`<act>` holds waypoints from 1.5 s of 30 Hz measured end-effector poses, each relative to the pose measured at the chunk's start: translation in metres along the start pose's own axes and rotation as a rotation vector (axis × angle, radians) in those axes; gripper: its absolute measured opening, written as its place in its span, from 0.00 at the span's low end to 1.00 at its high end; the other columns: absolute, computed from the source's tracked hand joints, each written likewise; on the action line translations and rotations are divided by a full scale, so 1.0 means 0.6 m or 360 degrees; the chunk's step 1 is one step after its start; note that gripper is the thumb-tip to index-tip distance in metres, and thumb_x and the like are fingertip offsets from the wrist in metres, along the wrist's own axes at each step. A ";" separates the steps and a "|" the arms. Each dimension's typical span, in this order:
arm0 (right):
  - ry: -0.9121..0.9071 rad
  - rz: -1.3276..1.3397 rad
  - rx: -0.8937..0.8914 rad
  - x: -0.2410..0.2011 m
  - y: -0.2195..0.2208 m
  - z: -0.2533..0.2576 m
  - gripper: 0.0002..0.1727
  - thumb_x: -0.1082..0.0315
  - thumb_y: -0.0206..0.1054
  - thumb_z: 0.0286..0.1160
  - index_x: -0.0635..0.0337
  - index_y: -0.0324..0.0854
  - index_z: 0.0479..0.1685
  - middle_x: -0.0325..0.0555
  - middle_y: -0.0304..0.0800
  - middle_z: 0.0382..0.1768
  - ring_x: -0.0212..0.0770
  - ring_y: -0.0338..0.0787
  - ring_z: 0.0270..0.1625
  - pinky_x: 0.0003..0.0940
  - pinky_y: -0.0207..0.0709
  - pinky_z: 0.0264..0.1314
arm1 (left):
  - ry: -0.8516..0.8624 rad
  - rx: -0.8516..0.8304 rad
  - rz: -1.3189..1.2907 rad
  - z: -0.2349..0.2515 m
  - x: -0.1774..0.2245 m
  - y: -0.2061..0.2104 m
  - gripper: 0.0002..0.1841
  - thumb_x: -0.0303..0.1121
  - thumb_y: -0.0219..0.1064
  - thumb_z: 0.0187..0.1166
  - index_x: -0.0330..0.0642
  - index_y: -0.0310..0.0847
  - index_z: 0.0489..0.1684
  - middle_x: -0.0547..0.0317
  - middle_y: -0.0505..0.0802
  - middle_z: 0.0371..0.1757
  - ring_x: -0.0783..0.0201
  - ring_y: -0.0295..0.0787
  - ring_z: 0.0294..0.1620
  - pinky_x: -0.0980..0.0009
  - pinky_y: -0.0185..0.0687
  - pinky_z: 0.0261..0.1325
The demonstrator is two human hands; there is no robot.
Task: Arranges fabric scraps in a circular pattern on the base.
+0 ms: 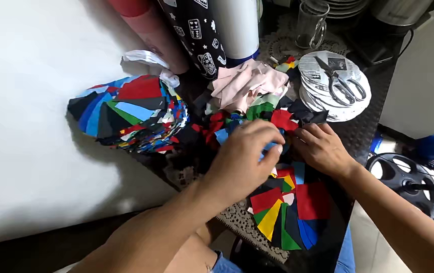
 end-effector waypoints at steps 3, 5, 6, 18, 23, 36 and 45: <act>-0.0010 0.0035 -0.0001 0.005 0.004 0.004 0.10 0.76 0.60 0.79 0.63 0.88 0.38 0.53 0.90 0.40 0.54 0.90 0.48 0.48 0.80 0.45 | 0.0053 -0.0361 0.0317 0.013 -0.021 0.084 0.12 0.29 0.63 0.81 0.42 0.93 0.51 0.51 0.92 0.63 0.46 0.84 0.70 0.46 0.79 0.69; 0.0073 0.0125 -0.0014 0.015 0.005 0.008 0.10 0.76 0.61 0.77 0.63 0.87 0.32 0.52 0.91 0.39 0.54 0.91 0.48 0.49 0.81 0.45 | 0.0010 -0.0539 0.0446 0.016 -0.034 0.107 0.14 0.29 0.61 0.84 0.43 0.91 0.58 0.49 0.87 0.72 0.43 0.78 0.76 0.42 0.73 0.73; 0.0161 0.0212 -0.0034 0.023 0.005 0.010 0.10 0.75 0.62 0.75 0.64 0.88 0.29 0.52 0.92 0.39 0.55 0.92 0.48 0.51 0.82 0.45 | -0.0008 -0.0587 0.0488 0.017 -0.038 0.111 0.15 0.29 0.60 0.85 0.43 0.90 0.60 0.48 0.85 0.74 0.42 0.76 0.77 0.41 0.72 0.73; 0.1379 0.1206 -0.0523 0.120 -0.003 0.003 0.05 0.72 0.69 0.78 0.62 0.91 0.38 0.45 0.91 0.38 0.37 0.86 0.37 0.41 0.80 0.43 | -0.0152 -0.0642 0.0516 0.017 -0.048 0.101 0.16 0.30 0.59 0.86 0.44 0.89 0.65 0.48 0.84 0.76 0.42 0.74 0.80 0.41 0.68 0.76; 0.1540 0.1343 -0.0359 0.157 -0.045 0.020 0.06 0.72 0.68 0.76 0.59 0.89 0.35 0.35 0.87 0.25 0.25 0.80 0.26 0.26 0.73 0.31 | -0.0213 -0.0622 0.0569 0.018 -0.055 0.095 0.16 0.29 0.59 0.85 0.45 0.89 0.64 0.46 0.83 0.76 0.41 0.73 0.80 0.41 0.70 0.74; 0.1653 0.2134 -0.0527 0.119 -0.065 0.026 0.13 0.69 0.51 0.79 0.52 0.80 0.30 0.36 0.90 0.24 0.28 0.91 0.29 0.23 0.84 0.34 | -0.0339 -0.0246 -0.0988 0.050 -0.013 0.061 0.42 0.33 0.79 0.70 0.41 0.62 0.87 0.51 0.83 0.76 0.62 0.81 0.74 0.60 0.80 0.73; 0.1405 0.2150 -0.0307 0.071 -0.096 -0.004 0.09 0.74 0.68 0.71 0.53 0.88 0.26 0.30 0.87 0.22 0.22 0.82 0.26 0.17 0.75 0.31 | -0.0313 0.0152 -0.0688 0.029 0.024 0.042 0.05 0.31 0.70 0.76 0.43 0.88 0.42 0.63 0.92 0.41 0.72 0.89 0.41 0.72 0.87 0.44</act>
Point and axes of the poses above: each hand's wrist, its own z-axis towards the middle knuckle, its own y-axis out of the palm, x = y × z, the point moved 8 cm from there along z, towards the middle knuckle
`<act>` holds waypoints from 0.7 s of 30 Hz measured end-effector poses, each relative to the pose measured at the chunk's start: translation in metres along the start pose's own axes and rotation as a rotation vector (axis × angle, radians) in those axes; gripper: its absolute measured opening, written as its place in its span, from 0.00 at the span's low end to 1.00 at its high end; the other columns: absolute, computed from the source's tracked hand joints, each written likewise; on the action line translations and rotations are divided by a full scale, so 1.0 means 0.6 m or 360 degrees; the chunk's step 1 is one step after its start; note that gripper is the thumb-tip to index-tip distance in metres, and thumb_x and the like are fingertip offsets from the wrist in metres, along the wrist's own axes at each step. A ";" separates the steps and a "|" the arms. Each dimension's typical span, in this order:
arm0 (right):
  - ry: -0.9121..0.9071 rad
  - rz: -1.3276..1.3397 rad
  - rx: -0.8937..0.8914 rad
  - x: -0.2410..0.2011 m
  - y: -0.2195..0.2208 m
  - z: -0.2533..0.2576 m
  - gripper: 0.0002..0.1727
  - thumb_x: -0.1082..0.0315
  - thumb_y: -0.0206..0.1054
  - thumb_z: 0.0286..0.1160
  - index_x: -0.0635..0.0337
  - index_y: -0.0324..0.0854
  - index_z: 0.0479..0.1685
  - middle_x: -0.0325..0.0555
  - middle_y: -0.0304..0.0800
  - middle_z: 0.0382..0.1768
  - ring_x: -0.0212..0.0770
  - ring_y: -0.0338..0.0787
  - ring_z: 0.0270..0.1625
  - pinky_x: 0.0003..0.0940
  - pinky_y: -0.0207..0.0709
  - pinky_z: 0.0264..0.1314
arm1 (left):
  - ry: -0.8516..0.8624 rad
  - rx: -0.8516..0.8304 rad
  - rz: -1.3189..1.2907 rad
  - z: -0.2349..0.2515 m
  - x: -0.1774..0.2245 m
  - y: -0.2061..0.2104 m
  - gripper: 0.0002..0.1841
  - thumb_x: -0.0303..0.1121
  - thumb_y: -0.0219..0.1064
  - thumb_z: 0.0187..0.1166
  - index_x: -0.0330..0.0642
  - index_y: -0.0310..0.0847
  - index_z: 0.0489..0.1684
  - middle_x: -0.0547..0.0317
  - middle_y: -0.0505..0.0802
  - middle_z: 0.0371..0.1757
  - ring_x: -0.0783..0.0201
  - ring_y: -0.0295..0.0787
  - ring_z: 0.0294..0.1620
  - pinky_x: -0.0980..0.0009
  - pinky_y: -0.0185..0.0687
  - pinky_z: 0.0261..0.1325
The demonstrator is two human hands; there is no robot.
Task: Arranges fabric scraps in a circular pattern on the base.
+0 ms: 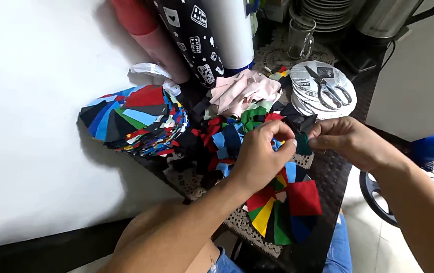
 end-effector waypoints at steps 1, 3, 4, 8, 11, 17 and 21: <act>-0.0038 0.0023 0.0039 0.002 0.003 -0.005 0.08 0.74 0.68 0.70 0.53 0.89 0.26 0.29 0.87 0.22 0.21 0.82 0.27 0.16 0.75 0.32 | 0.0003 -0.0024 0.0012 -0.005 0.005 0.004 0.04 0.33 0.71 0.75 0.44 0.89 0.39 0.65 0.92 0.39 0.74 0.89 0.41 0.73 0.87 0.44; -0.0123 0.0041 0.0134 0.009 0.008 -0.015 0.08 0.75 0.69 0.69 0.54 0.89 0.27 0.28 0.87 0.21 0.20 0.82 0.27 0.16 0.76 0.33 | -0.0058 -0.0076 0.0007 -0.012 0.004 0.015 0.05 0.35 0.72 0.75 0.45 0.89 0.37 0.68 0.92 0.37 0.77 0.89 0.39 0.77 0.87 0.43; -0.0166 0.0019 0.0187 0.012 0.010 -0.020 0.08 0.76 0.70 0.69 0.54 0.89 0.27 0.28 0.87 0.21 0.19 0.82 0.26 0.15 0.76 0.32 | -0.0093 -0.0085 0.0014 -0.013 0.000 0.019 0.04 0.35 0.73 0.75 0.45 0.90 0.37 0.68 0.92 0.36 0.78 0.89 0.38 0.78 0.87 0.42; -0.0256 -0.0061 0.0386 0.029 0.016 -0.037 0.05 0.73 0.71 0.71 0.55 0.90 0.30 0.28 0.89 0.26 0.20 0.85 0.29 0.17 0.79 0.33 | -0.0194 -0.0093 0.0070 -0.012 -0.010 0.024 0.02 0.30 0.73 0.77 0.45 0.91 0.35 0.68 0.92 0.31 0.80 0.87 0.31 0.82 0.84 0.36; -0.0206 0.0140 0.0496 0.053 0.022 -0.044 0.07 0.75 0.69 0.73 0.55 0.89 0.30 0.29 0.89 0.27 0.21 0.85 0.30 0.18 0.79 0.35 | -0.0256 -0.0117 0.0033 -0.010 -0.020 0.027 0.02 0.29 0.73 0.77 0.45 0.91 0.34 0.68 0.92 0.29 0.79 0.87 0.30 0.81 0.84 0.37; -0.0060 0.0695 0.0637 0.103 0.015 -0.048 0.11 0.75 0.60 0.80 0.57 0.87 0.32 0.35 0.88 0.28 0.27 0.86 0.32 0.23 0.83 0.42 | -0.0474 -0.0029 -0.0319 0.006 -0.056 0.009 0.05 0.24 0.69 0.79 0.40 0.88 0.33 0.63 0.91 0.31 0.71 0.88 0.34 0.72 0.88 0.44; 0.0013 0.0779 0.0695 0.122 -0.004 -0.053 0.13 0.74 0.56 0.83 0.58 0.85 0.33 0.36 0.88 0.29 0.28 0.87 0.34 0.23 0.84 0.43 | -0.0676 0.0087 -0.0618 0.012 -0.070 -0.009 0.07 0.21 0.62 0.84 0.38 0.83 0.37 0.60 0.91 0.35 0.68 0.91 0.38 0.69 0.90 0.50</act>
Point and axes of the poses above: each hand's wrist, its own z-axis towards the middle knuckle, its own y-axis out of the palm, x = y × z, the point moved 8 cm from there along z, towards the middle knuckle
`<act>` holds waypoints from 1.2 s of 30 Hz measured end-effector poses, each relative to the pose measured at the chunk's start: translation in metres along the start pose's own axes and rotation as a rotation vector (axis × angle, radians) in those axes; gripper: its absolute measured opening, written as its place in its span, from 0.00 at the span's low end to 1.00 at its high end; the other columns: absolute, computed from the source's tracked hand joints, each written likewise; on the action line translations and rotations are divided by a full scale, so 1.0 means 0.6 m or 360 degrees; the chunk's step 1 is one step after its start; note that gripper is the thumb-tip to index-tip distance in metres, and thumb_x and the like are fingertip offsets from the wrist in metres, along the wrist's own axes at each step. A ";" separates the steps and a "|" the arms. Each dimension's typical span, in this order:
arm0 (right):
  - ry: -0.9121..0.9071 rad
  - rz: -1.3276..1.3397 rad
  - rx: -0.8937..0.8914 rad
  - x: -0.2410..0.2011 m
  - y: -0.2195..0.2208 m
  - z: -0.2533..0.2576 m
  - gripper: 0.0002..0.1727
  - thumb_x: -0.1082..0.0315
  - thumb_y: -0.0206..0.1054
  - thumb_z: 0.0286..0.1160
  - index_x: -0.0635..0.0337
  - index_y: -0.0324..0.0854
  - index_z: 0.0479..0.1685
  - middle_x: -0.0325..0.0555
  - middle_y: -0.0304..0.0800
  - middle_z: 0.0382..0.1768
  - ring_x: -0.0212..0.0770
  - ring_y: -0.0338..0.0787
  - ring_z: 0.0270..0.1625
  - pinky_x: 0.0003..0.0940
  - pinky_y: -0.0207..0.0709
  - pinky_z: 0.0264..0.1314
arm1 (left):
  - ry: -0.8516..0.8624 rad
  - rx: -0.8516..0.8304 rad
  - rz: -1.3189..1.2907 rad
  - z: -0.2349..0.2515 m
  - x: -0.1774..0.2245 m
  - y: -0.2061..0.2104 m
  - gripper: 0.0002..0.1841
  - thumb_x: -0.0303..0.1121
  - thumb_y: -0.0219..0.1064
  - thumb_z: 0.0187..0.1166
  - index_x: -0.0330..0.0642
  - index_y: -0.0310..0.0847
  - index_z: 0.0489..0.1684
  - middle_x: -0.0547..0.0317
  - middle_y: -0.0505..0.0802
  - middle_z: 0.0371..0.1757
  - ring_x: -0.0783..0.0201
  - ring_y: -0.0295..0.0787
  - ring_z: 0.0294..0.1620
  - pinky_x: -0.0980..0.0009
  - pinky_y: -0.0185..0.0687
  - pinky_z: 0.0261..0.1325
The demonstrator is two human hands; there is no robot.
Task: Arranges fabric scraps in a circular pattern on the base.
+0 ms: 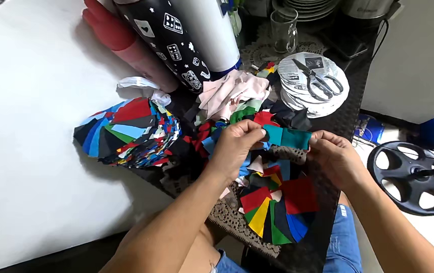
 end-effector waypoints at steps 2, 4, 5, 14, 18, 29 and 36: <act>0.0011 -0.0045 0.0019 0.000 -0.015 0.004 0.13 0.74 0.57 0.84 0.58 0.85 0.33 0.36 0.88 0.28 0.28 0.87 0.32 0.23 0.84 0.41 | -0.0077 0.0027 -0.0121 0.003 0.000 -0.007 0.08 0.22 0.58 0.86 0.39 0.81 0.37 0.61 0.91 0.35 0.68 0.91 0.38 0.69 0.90 0.51; -0.0002 -0.0332 0.0096 -0.006 -0.036 0.009 0.11 0.75 0.59 0.83 0.58 0.85 0.33 0.35 0.88 0.26 0.26 0.86 0.29 0.22 0.82 0.37 | -0.0140 0.0057 -0.0218 0.004 -0.002 -0.013 0.10 0.22 0.56 0.87 0.41 0.80 0.37 0.61 0.91 0.34 0.69 0.91 0.37 0.69 0.90 0.51; -0.0040 -0.0647 0.0173 -0.013 -0.047 0.010 0.09 0.74 0.62 0.82 0.59 0.85 0.34 0.35 0.88 0.26 0.26 0.85 0.29 0.22 0.81 0.36 | -0.0175 0.0070 -0.0261 0.004 -0.003 -0.014 0.10 0.22 0.55 0.88 0.42 0.79 0.36 0.61 0.91 0.34 0.68 0.91 0.37 0.69 0.90 0.51; -0.0830 -0.1204 0.0119 -0.068 0.082 -0.050 0.21 0.53 0.73 0.73 0.59 0.87 0.56 0.45 0.91 0.49 0.37 0.89 0.49 0.37 0.84 0.48 | -0.0204 -0.0034 -0.0370 -0.025 -0.008 0.029 0.13 0.20 0.56 0.85 0.40 0.81 0.28 0.59 0.91 0.35 0.67 0.90 0.39 0.70 0.89 0.52; -0.0753 -0.0917 0.0126 -0.068 0.095 -0.043 0.06 0.68 0.69 0.75 0.60 0.88 0.44 0.38 0.89 0.37 0.24 0.87 0.36 0.20 0.81 0.38 | -0.0149 -0.0100 -0.0391 -0.039 -0.006 0.042 0.10 0.19 0.58 0.84 0.36 0.84 0.33 0.54 0.94 0.48 0.66 0.92 0.47 0.70 0.88 0.57; -0.0105 -0.0162 -0.0209 -0.039 0.045 -0.074 0.09 0.73 0.64 0.79 0.57 0.89 0.35 0.35 0.92 0.30 0.24 0.88 0.33 0.19 0.83 0.40 | -0.0405 -0.0901 -0.0276 -0.074 -0.034 0.092 0.12 0.29 0.58 0.82 0.39 0.80 0.59 0.59 0.92 0.50 0.70 0.90 0.51 0.72 0.86 0.60; -0.0215 -0.0782 0.0010 0.015 0.002 -0.169 0.05 0.66 0.70 0.73 0.55 0.90 0.34 0.27 0.89 0.30 0.15 0.85 0.32 0.13 0.80 0.35 | -0.0346 -0.1072 0.0497 -0.123 -0.082 0.104 0.04 0.28 0.70 0.77 0.40 0.83 0.42 0.68 0.90 0.33 0.79 0.85 0.33 0.80 0.82 0.38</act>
Point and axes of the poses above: each hand's wrist, its own z-axis towards the middle knuckle, its own y-axis out of the palm, x = y × z, the point moved 8 cm from there along z, towards the middle knuckle
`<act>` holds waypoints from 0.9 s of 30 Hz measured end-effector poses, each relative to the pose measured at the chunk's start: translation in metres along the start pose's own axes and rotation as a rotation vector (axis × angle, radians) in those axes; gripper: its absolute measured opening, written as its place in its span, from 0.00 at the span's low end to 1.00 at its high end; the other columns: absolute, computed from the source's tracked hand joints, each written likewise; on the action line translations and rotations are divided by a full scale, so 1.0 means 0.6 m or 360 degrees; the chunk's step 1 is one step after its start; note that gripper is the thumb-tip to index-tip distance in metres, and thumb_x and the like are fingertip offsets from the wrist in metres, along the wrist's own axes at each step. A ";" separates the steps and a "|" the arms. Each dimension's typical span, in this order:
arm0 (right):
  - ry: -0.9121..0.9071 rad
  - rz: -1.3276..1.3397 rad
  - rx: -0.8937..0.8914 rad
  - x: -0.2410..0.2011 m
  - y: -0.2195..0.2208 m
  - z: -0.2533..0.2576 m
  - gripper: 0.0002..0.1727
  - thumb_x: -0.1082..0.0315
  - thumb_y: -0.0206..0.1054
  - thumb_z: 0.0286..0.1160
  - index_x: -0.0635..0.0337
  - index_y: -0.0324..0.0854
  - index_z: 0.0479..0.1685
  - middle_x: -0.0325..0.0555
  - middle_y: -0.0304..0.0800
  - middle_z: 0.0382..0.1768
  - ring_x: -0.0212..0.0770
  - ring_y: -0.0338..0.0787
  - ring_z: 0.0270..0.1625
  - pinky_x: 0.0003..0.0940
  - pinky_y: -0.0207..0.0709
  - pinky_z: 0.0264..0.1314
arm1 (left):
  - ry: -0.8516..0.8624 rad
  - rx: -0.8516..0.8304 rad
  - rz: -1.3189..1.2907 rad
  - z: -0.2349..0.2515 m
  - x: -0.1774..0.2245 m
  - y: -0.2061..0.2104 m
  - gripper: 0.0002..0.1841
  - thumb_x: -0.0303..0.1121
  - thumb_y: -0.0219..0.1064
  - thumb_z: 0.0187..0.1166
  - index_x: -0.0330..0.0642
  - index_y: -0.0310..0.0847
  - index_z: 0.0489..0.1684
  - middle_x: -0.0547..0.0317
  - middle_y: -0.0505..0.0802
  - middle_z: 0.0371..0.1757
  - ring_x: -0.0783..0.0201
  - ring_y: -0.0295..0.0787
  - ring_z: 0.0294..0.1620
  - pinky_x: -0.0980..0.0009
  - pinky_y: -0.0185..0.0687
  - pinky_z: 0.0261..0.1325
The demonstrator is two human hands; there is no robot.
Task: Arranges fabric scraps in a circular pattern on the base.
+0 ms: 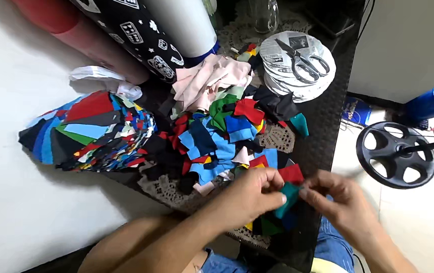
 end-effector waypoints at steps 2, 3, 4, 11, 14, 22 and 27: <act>-0.0041 -0.0249 0.0055 0.017 0.012 -0.026 0.09 0.62 0.69 0.73 0.55 0.92 0.34 0.30 0.89 0.33 0.16 0.84 0.35 0.12 0.78 0.38 | -0.0119 -0.0005 0.0327 -0.005 -0.016 0.010 0.05 0.31 0.70 0.76 0.41 0.85 0.42 0.66 0.88 0.31 0.78 0.82 0.30 0.79 0.78 0.36; -0.0075 -0.0375 0.0095 0.022 0.017 -0.033 0.10 0.60 0.68 0.73 0.53 0.93 0.34 0.31 0.88 0.33 0.18 0.84 0.36 0.13 0.78 0.39 | -0.0174 0.0024 0.0476 -0.004 -0.021 0.011 0.05 0.32 0.70 0.76 0.42 0.87 0.42 0.66 0.89 0.31 0.77 0.83 0.30 0.78 0.78 0.36; -0.0117 -0.0486 0.0144 0.025 0.021 -0.036 0.11 0.59 0.67 0.74 0.52 0.93 0.34 0.33 0.88 0.33 0.21 0.85 0.38 0.16 0.78 0.40 | -0.0198 0.0074 0.0607 -0.002 -0.023 0.009 0.05 0.33 0.70 0.76 0.44 0.88 0.42 0.65 0.90 0.32 0.75 0.84 0.31 0.76 0.80 0.37; -0.0309 -0.1097 0.0394 0.010 0.020 0.008 0.11 0.61 0.66 0.74 0.51 0.93 0.31 0.43 0.91 0.36 0.45 0.89 0.43 0.40 0.80 0.42 | 0.0200 0.0609 0.1158 0.024 0.004 -0.013 0.11 0.36 0.63 0.82 0.44 0.92 0.38 0.60 0.92 0.34 0.67 0.88 0.35 0.67 0.83 0.41; -0.0284 -0.1179 0.0432 0.015 0.018 0.023 0.10 0.61 0.67 0.73 0.52 0.92 0.31 0.43 0.91 0.36 0.45 0.89 0.42 0.41 0.80 0.41 | 0.0254 0.0768 0.1227 0.037 0.006 -0.022 0.09 0.36 0.66 0.80 0.45 0.93 0.37 0.61 0.92 0.35 0.67 0.89 0.36 0.67 0.85 0.42; -0.0194 -0.1292 0.0392 0.019 0.012 0.039 0.11 0.64 0.65 0.74 0.55 0.91 0.29 0.45 0.88 0.32 0.44 0.89 0.35 0.41 0.80 0.33 | 0.0388 0.0890 0.1350 0.052 0.015 -0.019 0.07 0.35 0.68 0.77 0.47 0.91 0.32 0.63 0.89 0.33 0.65 0.87 0.38 0.64 0.82 0.42; -0.0155 -0.1315 0.0351 0.016 0.009 0.046 0.09 0.65 0.67 0.71 0.57 0.89 0.27 0.45 0.85 0.31 0.44 0.87 0.32 0.41 0.78 0.29 | 0.0440 0.0914 0.1438 0.059 0.024 -0.018 0.06 0.34 0.70 0.75 0.46 0.91 0.31 0.59 0.90 0.38 0.58 0.88 0.42 0.59 0.81 0.43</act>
Point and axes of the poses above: each hand's wrist, its own z-axis towards the middle knuckle, its own y-axis out of the palm, x = y × z, the point moved 8 cm from there along z, towards the middle knuckle
